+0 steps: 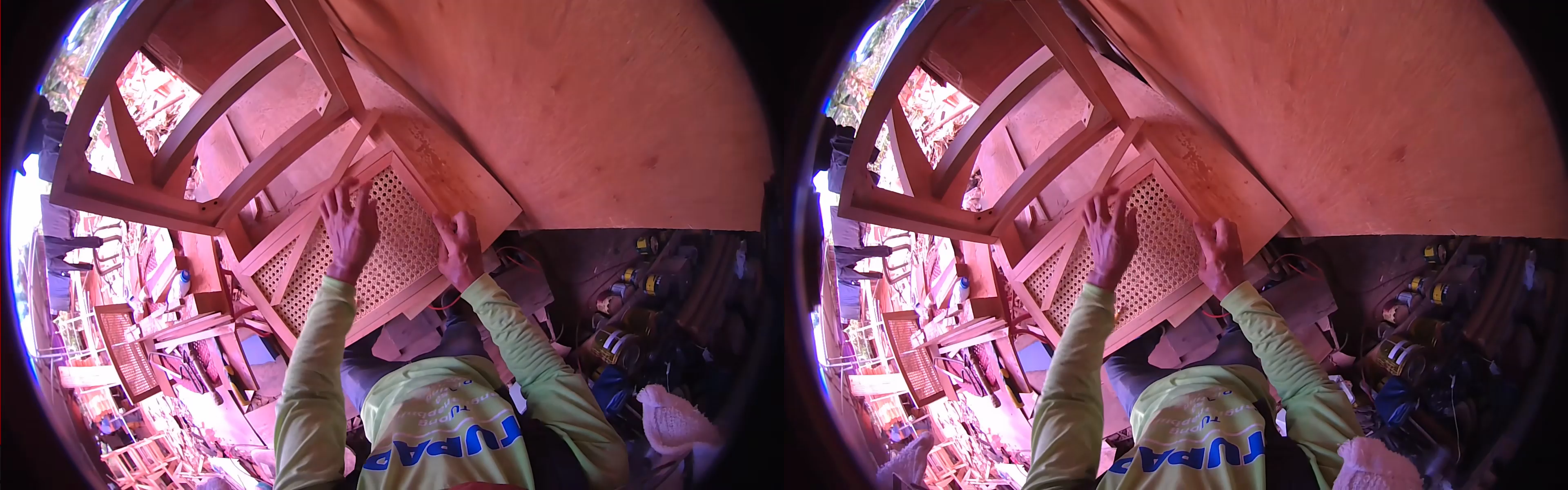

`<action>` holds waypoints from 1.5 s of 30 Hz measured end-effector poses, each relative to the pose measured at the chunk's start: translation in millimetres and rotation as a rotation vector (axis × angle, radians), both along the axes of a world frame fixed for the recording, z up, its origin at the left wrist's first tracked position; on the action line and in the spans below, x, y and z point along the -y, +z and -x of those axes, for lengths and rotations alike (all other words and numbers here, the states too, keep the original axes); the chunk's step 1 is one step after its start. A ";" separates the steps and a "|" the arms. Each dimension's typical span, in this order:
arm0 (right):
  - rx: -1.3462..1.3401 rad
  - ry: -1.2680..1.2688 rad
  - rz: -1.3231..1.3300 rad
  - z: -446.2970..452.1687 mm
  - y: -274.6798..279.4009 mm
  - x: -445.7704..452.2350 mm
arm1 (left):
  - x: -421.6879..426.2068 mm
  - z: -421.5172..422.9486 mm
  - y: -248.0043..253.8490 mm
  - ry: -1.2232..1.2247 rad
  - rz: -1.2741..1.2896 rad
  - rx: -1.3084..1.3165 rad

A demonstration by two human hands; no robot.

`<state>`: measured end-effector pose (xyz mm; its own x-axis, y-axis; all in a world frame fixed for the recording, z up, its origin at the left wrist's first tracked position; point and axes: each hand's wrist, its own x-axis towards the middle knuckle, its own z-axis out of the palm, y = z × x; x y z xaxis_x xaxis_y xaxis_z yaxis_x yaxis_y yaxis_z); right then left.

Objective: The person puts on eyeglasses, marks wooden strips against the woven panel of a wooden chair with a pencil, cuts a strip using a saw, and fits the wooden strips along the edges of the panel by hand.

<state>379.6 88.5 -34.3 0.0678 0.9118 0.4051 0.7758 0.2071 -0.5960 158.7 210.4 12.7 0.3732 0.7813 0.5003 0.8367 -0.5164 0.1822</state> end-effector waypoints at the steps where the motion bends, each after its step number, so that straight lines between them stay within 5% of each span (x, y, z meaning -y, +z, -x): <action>1: -0.007 0.001 -0.005 0.3 -0.2 0.6 | -12.5 -0.6 6.2 0.011 -0.035 0.002; 3: -0.025 0.002 -0.020 0.9 -0.6 -0.7 | -36.9 1.4 19.3 0.033 -0.111 0.002; 6: -0.029 0.010 0.013 0.8 -0.2 0.2 | -63.9 18.4 -3.5 0.133 0.147 0.111; 9: 0.008 0.008 -0.006 1.5 -6.4 -2.1 | -81.4 32.0 -15.1 -0.056 0.405 0.001; 12: 0.001 0.018 -0.031 2.1 -10.0 -3.2 | -72.9 29.6 -3.1 -0.199 0.284 0.063; 24: -0.040 0.036 0.015 1.2 -15.9 -1.5 | -69.4 27.5 -6.7 -0.096 0.293 0.108; 27: -0.024 0.036 0.054 0.1 -8.3 -3.3 | -45.3 -1.4 23.5 -0.010 -0.057 0.102; 30: 0.013 0.015 0.051 1.8 2.2 -4.0 | 2.2 -28.0 3.4 -0.096 0.214 0.242; 31: -0.004 0.016 0.066 3.2 4.6 -3.8 | 21.5 -41.3 10.1 -0.027 0.521 0.190; 35: -0.044 0.011 0.063 3.4 4.2 -7.1 | 37.5 -81.4 -20.0 0.077 0.605 0.190; 45: -0.149 -0.026 0.014 -11.0 -14.0 -0.6 | 10.8 -101.7 -5.9 0.267 0.929 0.240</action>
<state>390.6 89.1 -48.2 0.1501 0.9142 0.3764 0.6836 0.1791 -0.7076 260.4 199.6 6.8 0.0971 0.9445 -0.3138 0.7929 0.1172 0.5980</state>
